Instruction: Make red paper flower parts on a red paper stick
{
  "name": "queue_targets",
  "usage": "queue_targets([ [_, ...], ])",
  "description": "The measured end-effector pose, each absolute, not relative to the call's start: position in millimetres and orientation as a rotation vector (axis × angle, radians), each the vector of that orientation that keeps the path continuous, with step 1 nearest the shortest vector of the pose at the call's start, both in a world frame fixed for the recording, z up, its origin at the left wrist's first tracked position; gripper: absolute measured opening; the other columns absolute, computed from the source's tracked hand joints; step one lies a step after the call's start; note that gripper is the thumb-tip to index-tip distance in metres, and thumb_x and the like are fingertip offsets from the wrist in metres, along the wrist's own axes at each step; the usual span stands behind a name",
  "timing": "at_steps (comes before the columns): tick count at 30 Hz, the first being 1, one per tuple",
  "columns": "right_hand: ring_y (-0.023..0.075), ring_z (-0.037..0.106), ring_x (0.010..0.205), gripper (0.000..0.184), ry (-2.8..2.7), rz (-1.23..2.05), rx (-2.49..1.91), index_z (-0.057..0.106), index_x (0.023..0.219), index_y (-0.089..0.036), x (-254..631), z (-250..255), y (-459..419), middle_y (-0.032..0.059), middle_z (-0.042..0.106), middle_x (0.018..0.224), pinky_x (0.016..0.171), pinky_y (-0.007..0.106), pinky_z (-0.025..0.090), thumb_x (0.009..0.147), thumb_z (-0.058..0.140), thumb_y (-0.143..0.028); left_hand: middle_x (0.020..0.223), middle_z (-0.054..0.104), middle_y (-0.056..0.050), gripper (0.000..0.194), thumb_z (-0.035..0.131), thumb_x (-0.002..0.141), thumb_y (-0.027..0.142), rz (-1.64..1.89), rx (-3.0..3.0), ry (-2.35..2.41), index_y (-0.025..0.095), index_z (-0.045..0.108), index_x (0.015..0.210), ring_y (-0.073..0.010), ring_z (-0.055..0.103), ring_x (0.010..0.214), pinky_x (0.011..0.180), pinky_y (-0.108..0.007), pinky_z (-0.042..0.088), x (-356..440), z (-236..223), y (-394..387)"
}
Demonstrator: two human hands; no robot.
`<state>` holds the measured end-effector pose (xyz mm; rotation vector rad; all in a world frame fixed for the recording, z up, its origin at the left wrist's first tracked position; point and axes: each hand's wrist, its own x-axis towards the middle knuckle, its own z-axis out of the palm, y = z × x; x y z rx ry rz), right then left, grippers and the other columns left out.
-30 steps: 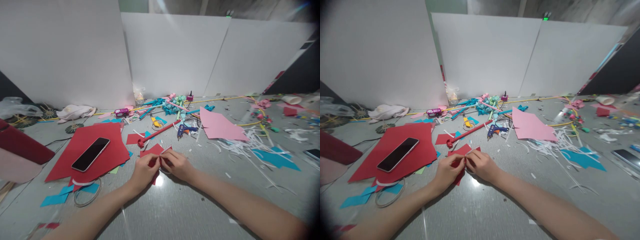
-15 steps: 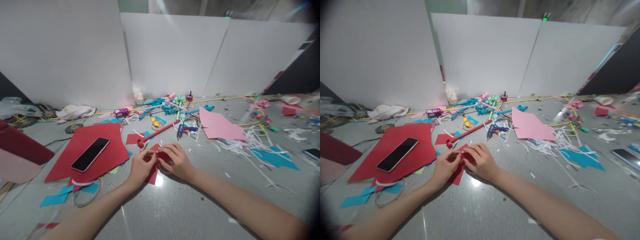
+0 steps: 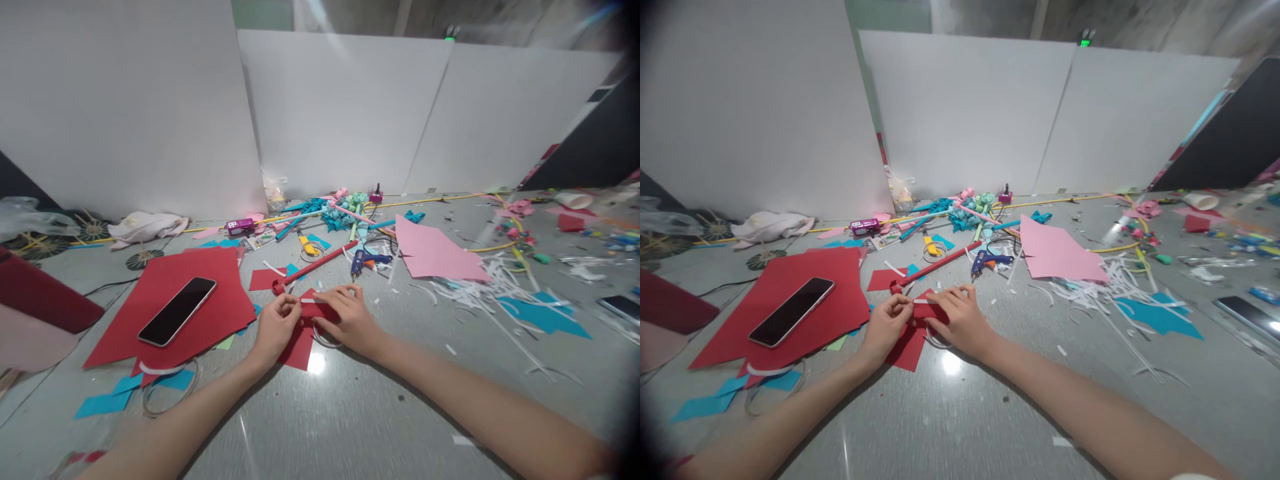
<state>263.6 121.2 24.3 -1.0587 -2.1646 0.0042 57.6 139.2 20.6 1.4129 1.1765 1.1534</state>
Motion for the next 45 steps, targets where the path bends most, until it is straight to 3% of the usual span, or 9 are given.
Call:
queue_targets([
  [6,0.0262,0.067,0.106,0.036,-2.141,0.080,-1.001,0.064,0.131,-0.024,264.4,24.4,122.2,0.0101,0.076,0.117,0.101,0.048,0.034,0.099,0.071,-0.038,0.070,0.065,0.002,0.023,0.065,0.090,0.040,1.148,1.433,1.066,0.018,0.062,0.094,-0.0145,0.064,0.065,0.065,-0.025,0.051,56.6,23.3,137.7],
  [9,0.0250,0.067,0.106,0.035,-2.128,0.135,-0.971,0.065,0.132,-0.025,264.7,23.6,123.4,0.0086,0.076,0.119,0.100,0.047,0.035,0.099,0.070,-0.037,0.101,0.073,-0.007,0.033,0.068,0.091,0.041,1.106,1.468,0.902,0.019,0.062,0.114,-0.0185,0.071,0.090,0.078,-0.027,0.056,58.1,25.3,135.7],
  [12,0.0242,0.066,0.106,0.033,-2.076,0.185,-0.954,0.066,0.130,-0.026,265.2,22.9,125.4,0.0068,0.077,0.119,0.099,0.046,0.037,0.099,0.071,-0.035,0.123,0.069,-0.012,0.044,0.076,0.087,0.040,1.050,1.498,0.823,0.019,0.061,0.122,-0.0232,0.070,0.109,0.084,-0.030,0.058,59.9,24.8,135.1],
  [15,0.0233,0.067,0.102,0.027,-2.013,0.216,-0.949,0.071,0.124,-0.027,265.4,23.5,127.6,0.0048,0.078,0.113,0.096,0.044,0.039,0.097,0.073,-0.034,0.115,0.072,-0.010,0.047,0.079,0.084,0.040,1.012,1.461,0.810,0.018,0.060,0.121,-0.0216,0.072,0.098,0.079,-0.031,0.059,60.7,23.5,136.0],
  [19,0.0220,0.068,0.096,0.019,-1.982,0.256,-0.968,0.075,0.116,-0.028,264.7,25.5,129.1,0.0034,0.079,0.103,0.093,0.043,0.041,0.098,0.072,-0.033,0.094,0.073,-0.006,0.036,0.076,0.087,0.040,1.017,1.448,0.890,0.017,0.064,0.112,-0.0185,0.070,0.081,0.075,-0.031,0.059,60.2,23.8,136.3],
  [24,0.0210,0.068,0.094,0.017,-1.989,0.297,-0.963,0.075,0.114,-0.027,263.9,26.7,129.2,0.0030,0.079,0.101,0.092,0.042,0.042,0.098,0.073,-0.033,0.084,0.071,-0.003,0.032,0.076,0.087,0.041,1.028,1.433,0.903,0.018,0.065,0.106,-0.0172,0.068,0.073,0.071,-0.031,0.058,60.3,24.0,135.4],
  [35,0.0234,0.070,0.100,0.027,-1.940,0.335,-0.970,0.069,0.119,-0.023,265.9,22.9,128.9,0.0075,0.078,0.111,0.097,0.045,0.045,0.095,0.075,-0.033,0.086,0.073,-0.003,0.033,0.076,0.087,0.044,1.081,1.401,0.968,0.017,0.067,0.103,-0.0164,0.070,0.072,0.071,-0.030,0.059,59.1,20.4,138.6],
  [45,0.0222,0.072,0.096,0.016,-1.917,0.344,-1.009,0.074,0.109,-0.023,263.8,27.7,128.2,0.0065,0.079,0.103,0.092,0.042,0.050,0.096,0.072,-0.033,0.086,0.075,-0.005,0.038,0.077,0.086,0.047,1.043,1.326,0.884,0.017,0.065,0.106,-0.0174,0.071,0.071,0.070,-0.032,0.061,59.2,25.5,136.3],
])
